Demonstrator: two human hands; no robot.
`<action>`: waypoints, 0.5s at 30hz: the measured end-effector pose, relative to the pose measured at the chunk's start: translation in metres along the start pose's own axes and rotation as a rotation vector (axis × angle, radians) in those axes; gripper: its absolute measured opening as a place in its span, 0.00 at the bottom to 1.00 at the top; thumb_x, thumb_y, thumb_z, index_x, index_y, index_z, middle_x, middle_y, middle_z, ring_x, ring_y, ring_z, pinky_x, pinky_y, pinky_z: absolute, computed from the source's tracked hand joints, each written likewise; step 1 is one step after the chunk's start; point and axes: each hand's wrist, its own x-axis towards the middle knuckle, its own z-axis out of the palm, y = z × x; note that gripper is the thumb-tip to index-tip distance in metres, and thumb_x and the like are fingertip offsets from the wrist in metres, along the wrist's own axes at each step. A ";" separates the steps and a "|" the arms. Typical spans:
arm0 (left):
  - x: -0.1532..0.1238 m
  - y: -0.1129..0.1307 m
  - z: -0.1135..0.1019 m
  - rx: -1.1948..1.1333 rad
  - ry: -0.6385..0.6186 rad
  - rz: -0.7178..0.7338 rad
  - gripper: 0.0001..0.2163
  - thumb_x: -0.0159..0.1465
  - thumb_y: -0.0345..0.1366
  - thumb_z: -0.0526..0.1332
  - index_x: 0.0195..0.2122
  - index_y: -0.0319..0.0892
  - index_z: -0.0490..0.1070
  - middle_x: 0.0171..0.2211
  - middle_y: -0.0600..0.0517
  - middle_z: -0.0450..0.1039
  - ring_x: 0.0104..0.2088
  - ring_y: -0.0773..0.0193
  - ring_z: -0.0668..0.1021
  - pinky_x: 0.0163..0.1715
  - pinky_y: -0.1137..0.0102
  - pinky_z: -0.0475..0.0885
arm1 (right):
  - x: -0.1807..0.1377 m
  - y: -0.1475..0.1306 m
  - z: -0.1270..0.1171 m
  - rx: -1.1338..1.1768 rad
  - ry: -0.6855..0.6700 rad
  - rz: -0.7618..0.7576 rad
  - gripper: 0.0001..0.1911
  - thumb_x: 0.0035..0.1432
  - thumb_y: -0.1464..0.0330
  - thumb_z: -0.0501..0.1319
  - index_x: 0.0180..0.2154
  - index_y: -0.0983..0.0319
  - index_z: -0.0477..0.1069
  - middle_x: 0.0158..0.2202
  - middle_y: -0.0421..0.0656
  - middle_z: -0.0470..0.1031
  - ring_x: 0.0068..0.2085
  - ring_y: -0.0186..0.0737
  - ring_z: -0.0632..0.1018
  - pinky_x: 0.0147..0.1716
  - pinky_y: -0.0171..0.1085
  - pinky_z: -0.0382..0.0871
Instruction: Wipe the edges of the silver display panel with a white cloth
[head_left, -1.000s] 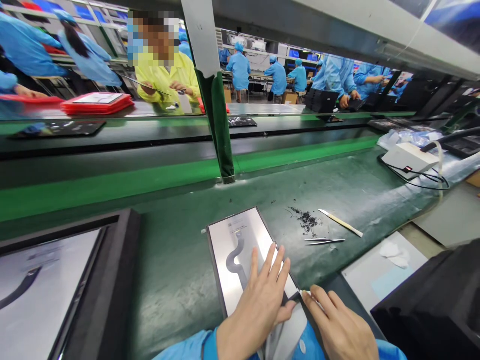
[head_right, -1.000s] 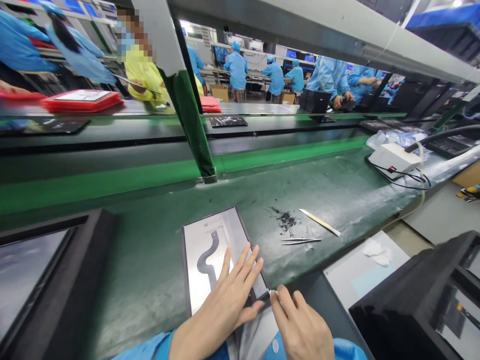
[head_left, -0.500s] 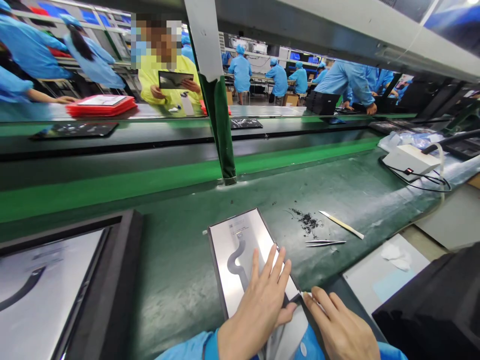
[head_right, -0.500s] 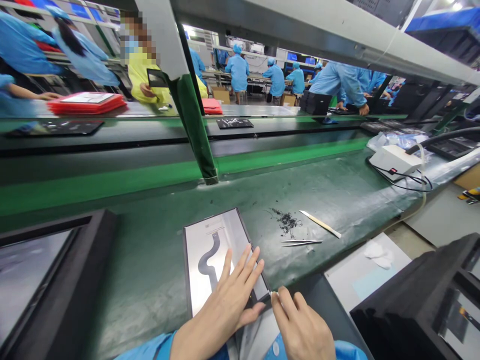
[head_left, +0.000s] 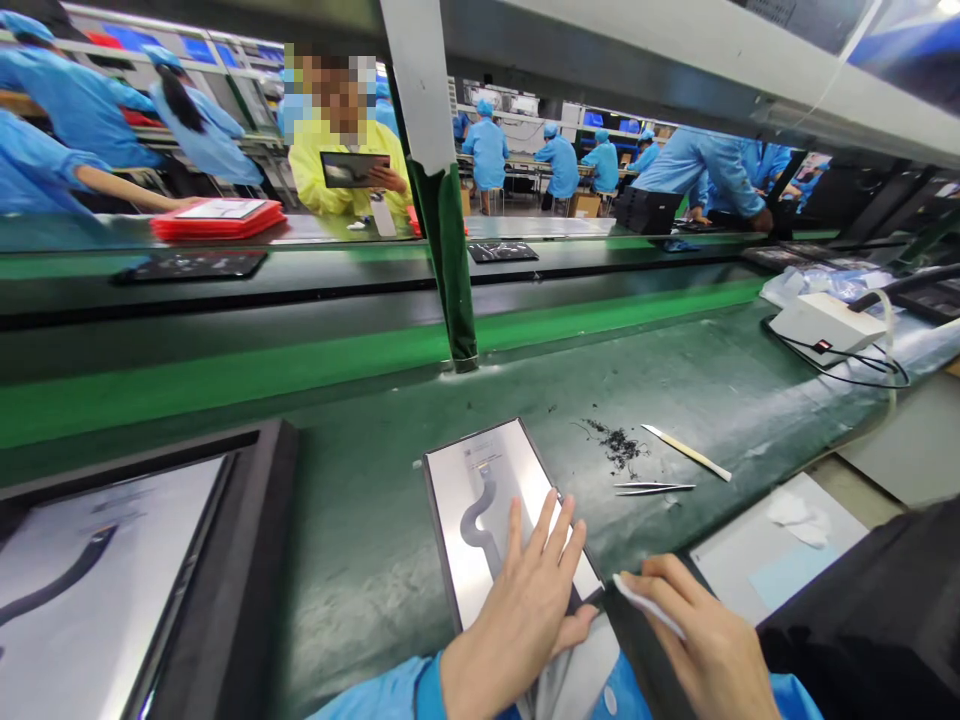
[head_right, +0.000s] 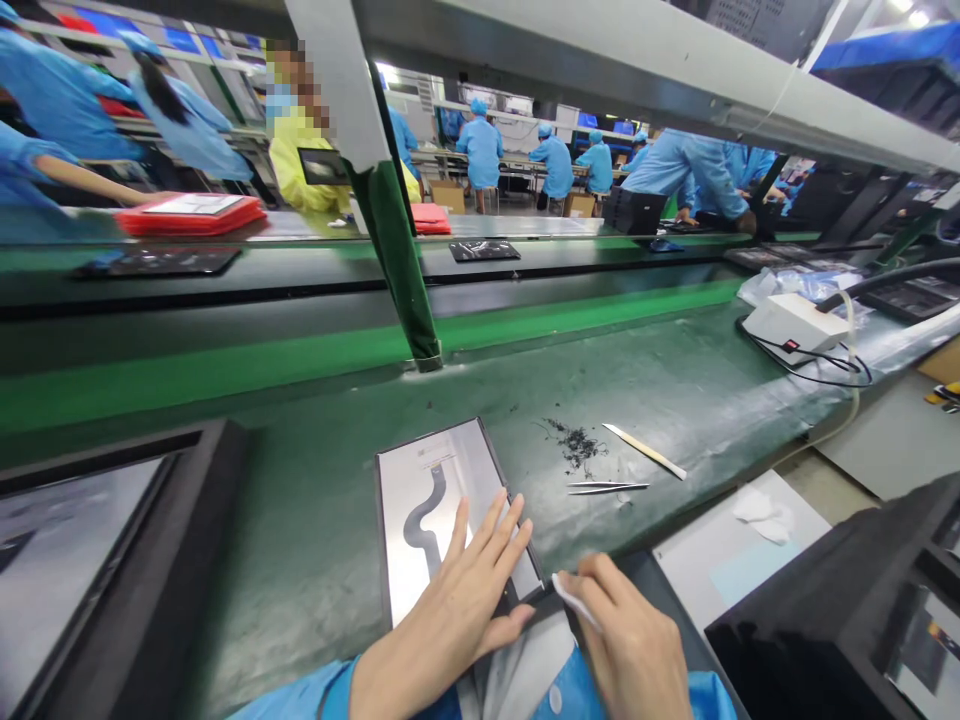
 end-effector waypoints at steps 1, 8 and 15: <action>-0.001 0.000 0.001 -0.005 0.017 -0.008 0.36 0.59 0.42 0.70 0.63 0.32 0.58 0.66 0.30 0.55 0.68 0.37 0.53 0.60 0.34 0.56 | 0.001 0.003 -0.002 0.068 0.034 0.051 0.19 0.73 0.64 0.47 0.41 0.57 0.77 0.38 0.43 0.79 0.33 0.31 0.83 0.29 0.23 0.73; -0.018 0.001 -0.005 0.047 -0.089 -0.056 0.45 0.48 0.44 0.78 0.65 0.43 0.59 0.67 0.29 0.52 0.65 0.26 0.55 0.54 0.29 0.59 | 0.000 0.021 0.006 0.262 0.274 0.195 0.16 0.68 0.58 0.57 0.38 0.59 0.79 0.36 0.44 0.78 0.35 0.38 0.83 0.33 0.26 0.77; -0.082 -0.031 0.014 0.171 0.009 0.062 0.36 0.62 0.57 0.63 0.69 0.56 0.53 0.67 0.45 0.58 0.64 0.38 0.66 0.60 0.36 0.56 | -0.007 0.014 0.022 0.422 0.190 0.127 0.13 0.67 0.60 0.58 0.37 0.58 0.78 0.35 0.43 0.79 0.37 0.36 0.84 0.37 0.24 0.76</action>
